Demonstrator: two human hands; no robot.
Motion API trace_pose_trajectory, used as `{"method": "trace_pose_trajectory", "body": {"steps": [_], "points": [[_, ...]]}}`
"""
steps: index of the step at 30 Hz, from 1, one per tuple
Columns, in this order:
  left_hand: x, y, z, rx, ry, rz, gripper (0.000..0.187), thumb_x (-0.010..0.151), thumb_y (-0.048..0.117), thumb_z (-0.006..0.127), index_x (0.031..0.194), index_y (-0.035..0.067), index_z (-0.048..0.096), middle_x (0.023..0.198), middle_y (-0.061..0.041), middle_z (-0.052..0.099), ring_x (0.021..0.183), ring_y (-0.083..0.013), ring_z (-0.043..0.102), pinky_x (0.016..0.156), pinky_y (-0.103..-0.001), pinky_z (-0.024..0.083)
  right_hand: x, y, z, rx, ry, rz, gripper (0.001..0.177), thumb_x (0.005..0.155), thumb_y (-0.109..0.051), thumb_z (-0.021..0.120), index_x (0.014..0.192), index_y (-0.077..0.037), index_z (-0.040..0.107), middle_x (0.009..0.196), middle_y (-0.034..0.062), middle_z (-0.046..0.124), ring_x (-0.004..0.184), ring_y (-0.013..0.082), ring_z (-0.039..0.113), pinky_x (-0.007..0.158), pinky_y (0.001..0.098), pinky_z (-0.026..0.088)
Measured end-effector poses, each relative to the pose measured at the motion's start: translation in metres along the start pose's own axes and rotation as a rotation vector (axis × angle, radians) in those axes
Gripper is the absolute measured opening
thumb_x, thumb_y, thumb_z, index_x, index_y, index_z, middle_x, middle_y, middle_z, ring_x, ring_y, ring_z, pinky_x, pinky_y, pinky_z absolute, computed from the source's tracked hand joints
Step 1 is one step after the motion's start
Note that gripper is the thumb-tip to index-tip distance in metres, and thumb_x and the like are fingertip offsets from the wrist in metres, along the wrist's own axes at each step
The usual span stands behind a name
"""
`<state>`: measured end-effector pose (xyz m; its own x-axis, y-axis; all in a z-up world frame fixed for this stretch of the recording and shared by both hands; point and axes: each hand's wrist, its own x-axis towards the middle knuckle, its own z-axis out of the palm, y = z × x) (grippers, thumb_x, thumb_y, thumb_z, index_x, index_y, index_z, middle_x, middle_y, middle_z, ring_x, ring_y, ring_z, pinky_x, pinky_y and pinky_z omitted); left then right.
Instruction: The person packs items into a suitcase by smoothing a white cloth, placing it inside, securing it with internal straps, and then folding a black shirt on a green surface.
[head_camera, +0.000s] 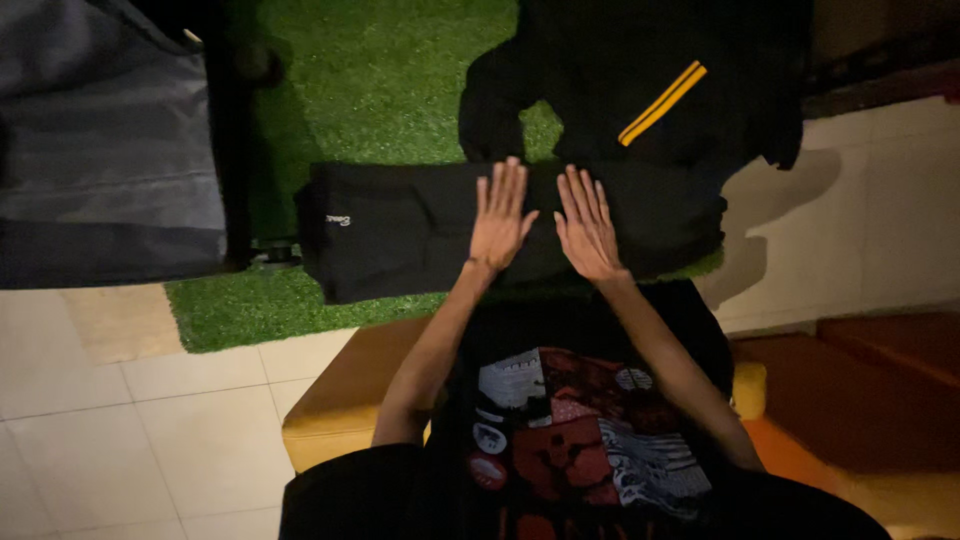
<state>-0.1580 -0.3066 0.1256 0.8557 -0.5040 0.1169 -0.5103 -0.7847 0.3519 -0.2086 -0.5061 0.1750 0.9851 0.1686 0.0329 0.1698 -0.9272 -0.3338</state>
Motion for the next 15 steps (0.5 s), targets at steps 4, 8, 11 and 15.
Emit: {"method": "trace_pose_trajectory", "body": {"steps": [4, 8, 11, 15], "points": [[0.001, 0.003, -0.004, 0.039, -0.034, -0.044, 0.082, 0.107, 0.051, 0.05, 0.165, 0.006, 0.014, 0.172, -0.013, 0.013, 0.16, -0.0305, 0.011, 0.129, -0.056, 0.012, -0.01, 0.017, -0.001, -0.001, -0.07, 0.099, 0.065, 0.11, -0.028, 0.048, 0.163, 0.001, 0.025, 0.171, 0.0179, 0.019, 0.158, 0.0357, 0.018, 0.128, 0.0518, 0.016], [0.002, 0.006, -0.006, 0.033, -0.091, -0.059, 0.08, 0.107, 0.05, 0.047, 0.165, 0.005, 0.016, 0.173, -0.014, 0.009, 0.16, -0.032, 0.007, 0.129, -0.057, 0.011, -0.016, 0.027, 0.006, -0.019, -0.047, 0.104, 0.061, 0.111, -0.024, 0.045, 0.164, -0.002, 0.025, 0.173, 0.018, 0.018, 0.16, 0.0359, 0.017, 0.13, 0.0523, 0.012], [-0.003, 0.012, -0.001, 0.077, -0.072, -0.039, 0.078, 0.11, 0.049, 0.046, 0.166, 0.004, 0.016, 0.174, -0.014, 0.009, 0.161, -0.0332, 0.006, 0.13, -0.059, 0.011, -0.029, 0.041, 0.006, -0.013, 0.066, 0.165, 0.059, 0.114, -0.02, 0.041, 0.168, -0.004, 0.022, 0.176, 0.0148, 0.016, 0.164, 0.0344, 0.015, 0.135, 0.0535, 0.009], [-0.009, 0.015, 0.004, 0.07, -0.091, -0.04, 0.078, 0.107, 0.051, 0.046, 0.165, 0.007, 0.017, 0.173, -0.011, 0.009, 0.16, -0.0336, 0.006, 0.128, -0.061, 0.011, -0.028, 0.065, -0.009, -0.118, 0.027, 0.274, 0.066, 0.114, -0.026, 0.046, 0.168, 0.001, 0.018, 0.175, 0.0197, 0.013, 0.161, 0.0412, 0.011, 0.129, 0.0621, 0.004]]}}
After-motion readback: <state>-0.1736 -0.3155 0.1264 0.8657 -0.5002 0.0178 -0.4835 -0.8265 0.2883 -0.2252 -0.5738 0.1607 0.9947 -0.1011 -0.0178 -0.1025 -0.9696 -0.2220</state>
